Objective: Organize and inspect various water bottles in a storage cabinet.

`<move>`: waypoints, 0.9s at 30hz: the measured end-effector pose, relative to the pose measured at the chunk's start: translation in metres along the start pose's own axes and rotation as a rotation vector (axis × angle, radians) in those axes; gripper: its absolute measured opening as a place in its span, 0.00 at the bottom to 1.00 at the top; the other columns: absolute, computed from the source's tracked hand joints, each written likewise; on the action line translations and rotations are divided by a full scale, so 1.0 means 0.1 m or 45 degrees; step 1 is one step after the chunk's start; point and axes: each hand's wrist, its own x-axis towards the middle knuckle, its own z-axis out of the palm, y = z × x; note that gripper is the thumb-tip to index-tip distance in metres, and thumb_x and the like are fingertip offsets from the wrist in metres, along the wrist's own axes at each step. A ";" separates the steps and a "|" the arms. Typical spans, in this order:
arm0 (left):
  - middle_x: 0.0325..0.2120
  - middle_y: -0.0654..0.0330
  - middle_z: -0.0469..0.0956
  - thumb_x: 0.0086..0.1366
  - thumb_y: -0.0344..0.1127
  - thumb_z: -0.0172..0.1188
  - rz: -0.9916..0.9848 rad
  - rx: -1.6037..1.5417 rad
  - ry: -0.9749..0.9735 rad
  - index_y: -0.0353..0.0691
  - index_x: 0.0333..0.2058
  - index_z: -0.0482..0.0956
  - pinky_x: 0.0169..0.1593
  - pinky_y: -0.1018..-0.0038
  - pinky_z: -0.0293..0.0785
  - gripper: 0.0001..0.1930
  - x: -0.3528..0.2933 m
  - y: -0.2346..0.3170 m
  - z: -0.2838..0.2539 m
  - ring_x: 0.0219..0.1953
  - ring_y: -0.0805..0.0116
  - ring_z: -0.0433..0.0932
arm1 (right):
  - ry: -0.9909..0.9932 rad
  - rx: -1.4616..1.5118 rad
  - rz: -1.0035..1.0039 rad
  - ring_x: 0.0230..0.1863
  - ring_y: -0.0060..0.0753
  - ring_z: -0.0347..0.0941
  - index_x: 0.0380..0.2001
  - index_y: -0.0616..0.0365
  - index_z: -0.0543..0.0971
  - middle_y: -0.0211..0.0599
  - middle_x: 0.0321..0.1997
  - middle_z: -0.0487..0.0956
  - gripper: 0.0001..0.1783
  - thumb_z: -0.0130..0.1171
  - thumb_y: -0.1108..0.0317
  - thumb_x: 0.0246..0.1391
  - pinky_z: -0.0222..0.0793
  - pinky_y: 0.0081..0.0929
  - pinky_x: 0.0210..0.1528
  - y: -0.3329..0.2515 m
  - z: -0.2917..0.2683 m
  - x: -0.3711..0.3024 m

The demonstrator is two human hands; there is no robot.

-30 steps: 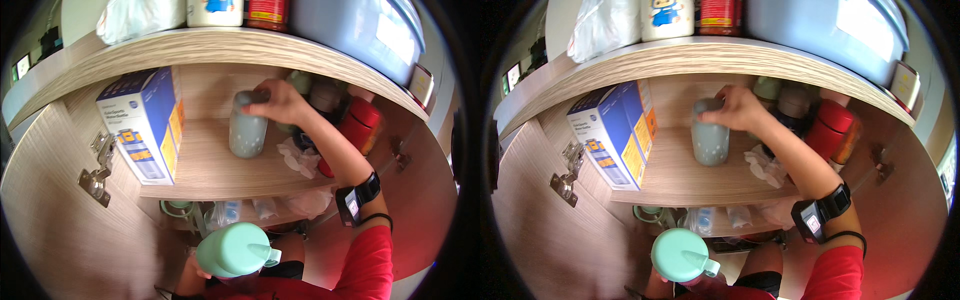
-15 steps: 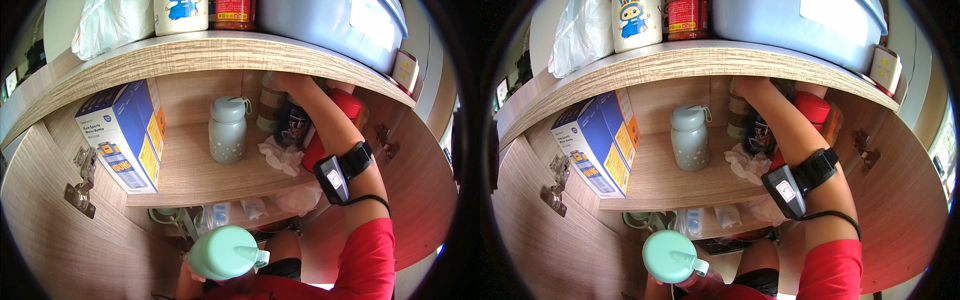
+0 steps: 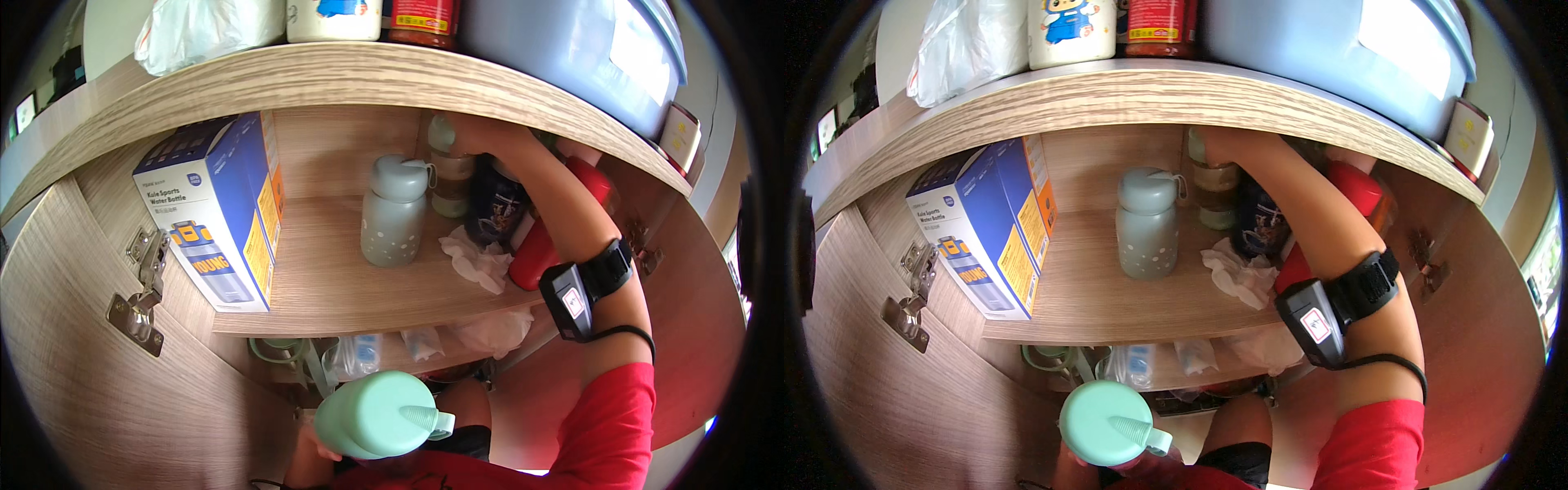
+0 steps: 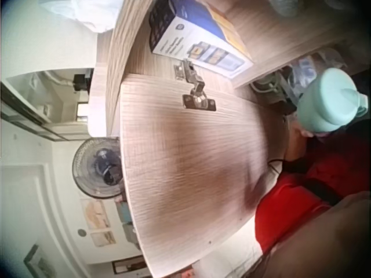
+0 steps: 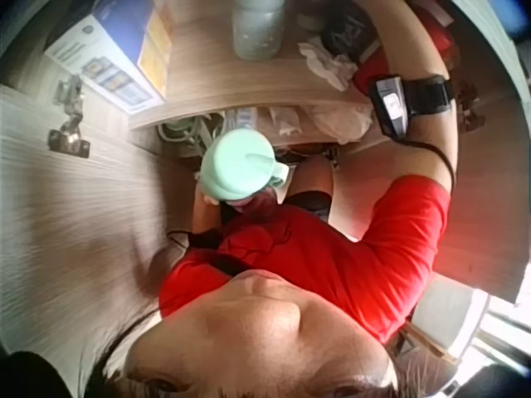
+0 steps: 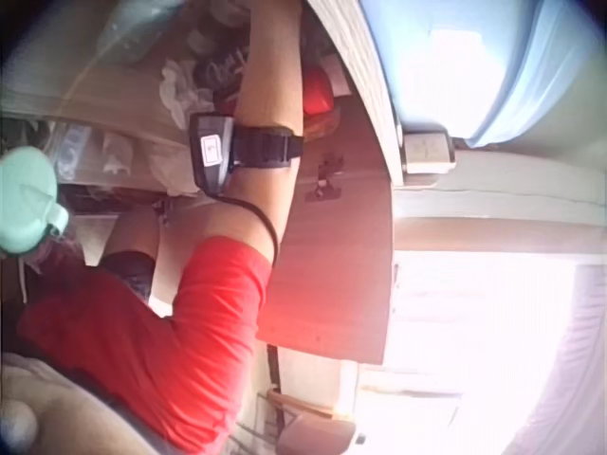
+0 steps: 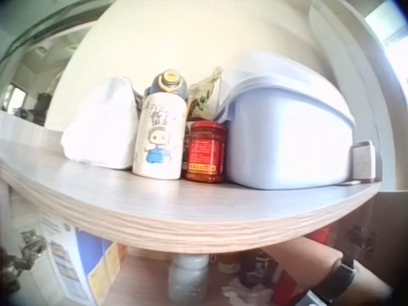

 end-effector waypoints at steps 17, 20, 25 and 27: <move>0.54 0.51 0.61 0.31 0.46 0.75 -0.236 0.015 0.029 0.31 0.58 0.46 0.56 0.65 0.58 0.59 -0.11 -0.04 -0.25 0.56 0.60 0.61 | 0.083 1.009 0.026 0.48 0.39 0.69 0.42 0.54 0.72 0.40 0.45 0.72 0.35 0.69 0.51 0.29 0.64 0.30 0.50 -0.85 0.29 0.75; 0.54 0.51 0.62 0.30 0.46 0.76 -0.251 0.143 0.172 0.30 0.59 0.46 0.56 0.65 0.58 0.60 -0.11 -0.06 -0.18 0.56 0.60 0.61 | 0.046 1.001 0.037 0.47 0.38 0.70 0.42 0.54 0.73 0.40 0.44 0.73 0.34 0.70 0.50 0.29 0.65 0.29 0.49 -1.06 0.36 0.94; 0.53 0.50 0.62 0.31 0.46 0.75 -0.052 0.042 0.003 0.30 0.59 0.47 0.55 0.64 0.59 0.59 0.09 0.14 -0.12 0.55 0.61 0.61 | -0.045 1.099 0.041 0.48 0.38 0.70 0.43 0.53 0.73 0.40 0.47 0.73 0.34 0.69 0.49 0.30 0.65 0.30 0.49 -1.28 0.32 1.06; 0.53 0.50 0.62 0.32 0.46 0.75 -0.207 -0.201 0.048 0.30 0.59 0.47 0.54 0.64 0.60 0.59 0.05 0.14 -0.13 0.55 0.61 0.61 | -0.093 0.991 0.071 0.49 0.40 0.70 0.46 0.52 0.71 0.40 0.47 0.74 0.37 0.69 0.49 0.30 0.64 0.30 0.51 -1.30 0.20 1.03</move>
